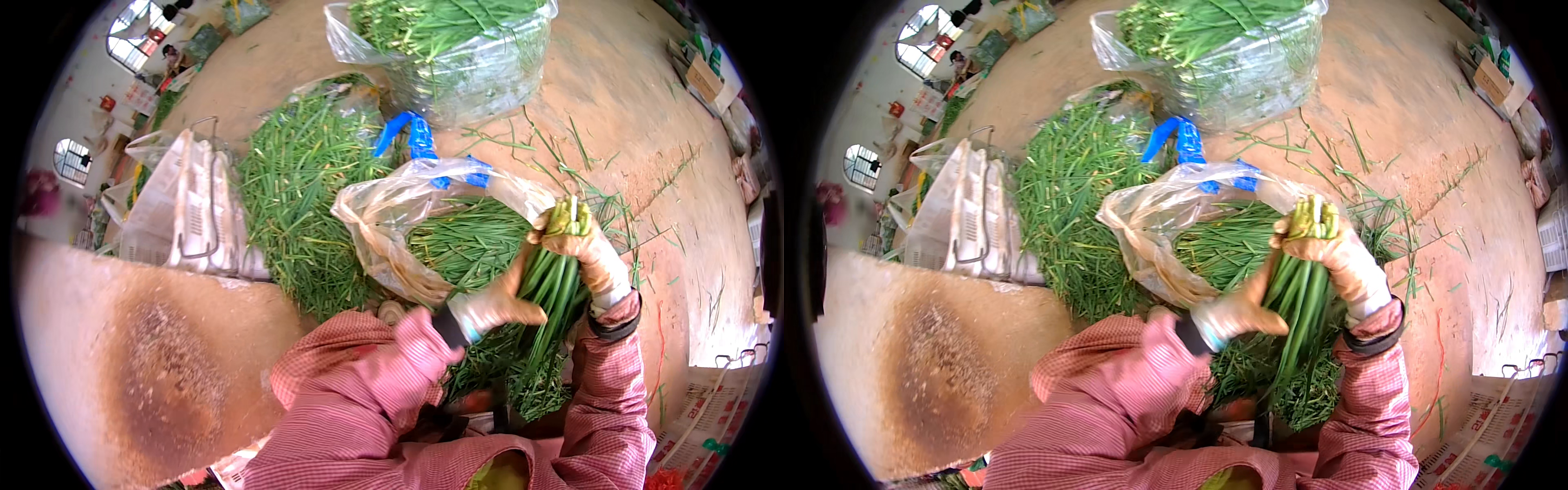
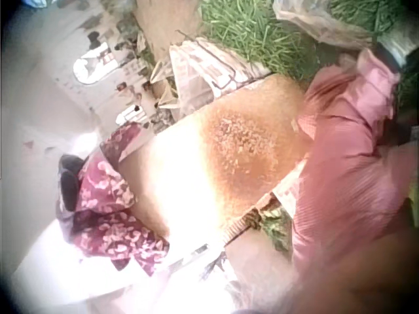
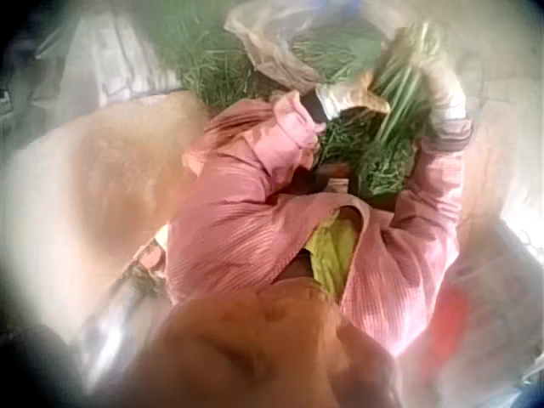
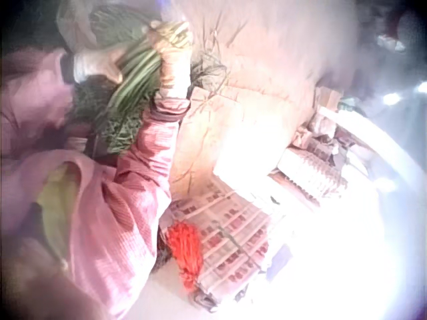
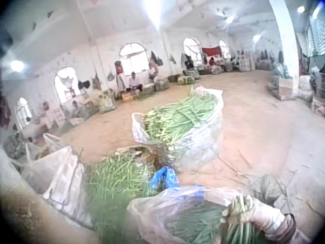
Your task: The person gathers loose garlic sprouts from a pile, aligns them into a neat bundle, ties the bundle with a red strap, and places it onto a finished stack.
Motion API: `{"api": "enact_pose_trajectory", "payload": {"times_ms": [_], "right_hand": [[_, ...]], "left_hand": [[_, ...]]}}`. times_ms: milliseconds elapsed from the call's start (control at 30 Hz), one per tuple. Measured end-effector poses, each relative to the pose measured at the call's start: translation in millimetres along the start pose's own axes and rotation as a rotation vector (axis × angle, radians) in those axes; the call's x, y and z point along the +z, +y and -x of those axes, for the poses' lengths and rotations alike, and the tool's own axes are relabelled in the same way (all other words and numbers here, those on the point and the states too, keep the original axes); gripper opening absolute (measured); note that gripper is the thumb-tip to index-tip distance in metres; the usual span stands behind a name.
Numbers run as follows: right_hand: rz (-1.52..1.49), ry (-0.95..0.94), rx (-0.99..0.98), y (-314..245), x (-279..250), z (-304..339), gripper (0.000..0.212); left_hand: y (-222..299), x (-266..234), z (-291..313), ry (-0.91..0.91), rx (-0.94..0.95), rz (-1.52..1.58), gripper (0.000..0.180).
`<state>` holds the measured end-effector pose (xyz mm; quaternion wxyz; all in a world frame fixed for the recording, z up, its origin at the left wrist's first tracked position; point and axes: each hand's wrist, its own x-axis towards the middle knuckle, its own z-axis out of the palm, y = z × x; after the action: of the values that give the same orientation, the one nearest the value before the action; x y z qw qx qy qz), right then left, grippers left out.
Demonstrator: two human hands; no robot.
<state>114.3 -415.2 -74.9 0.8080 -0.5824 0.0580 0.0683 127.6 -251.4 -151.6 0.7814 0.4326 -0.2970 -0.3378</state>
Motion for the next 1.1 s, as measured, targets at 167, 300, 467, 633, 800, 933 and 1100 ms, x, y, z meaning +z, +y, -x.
{"api": "enact_pose_trajectory", "payload": {"times_ms": [167,300,467,633,800,933,1100], "right_hand": [[0.154,-0.196,0.131,12.3,98.4,7.0,0.057],[0.782,-0.383,-0.271,18.5,193.1,5.2,0.095],[0.937,-0.555,-0.567,62.2,273.4,31.8,0.106],[0.733,-0.213,-0.425,159.5,291.6,66.7,0.065],[-0.017,-0.002,-0.206,154.3,243.4,114.6,0.037],[0.098,0.070,-0.265,183.1,203.6,141.1,0.027],[0.594,-0.391,0.084,139.9,162.9,176.1,0.057]], "left_hand": [[-34.6,58.5,91.8,0.502,-0.152,0.473,0.036],[42.4,12.6,166.8,0.750,0.104,0.756,0.029],[166.4,-60.1,251.8,0.817,0.762,0.595,0.036],[159.9,-47.2,258.5,0.891,0.245,0.426,0.031],[112.6,15.6,214.7,0.433,-0.098,-0.192,0.062],[71.4,16.8,188.7,0.254,-0.391,-0.447,0.053],[76.9,-9.5,178.2,0.266,-0.340,-0.327,0.042]]}}
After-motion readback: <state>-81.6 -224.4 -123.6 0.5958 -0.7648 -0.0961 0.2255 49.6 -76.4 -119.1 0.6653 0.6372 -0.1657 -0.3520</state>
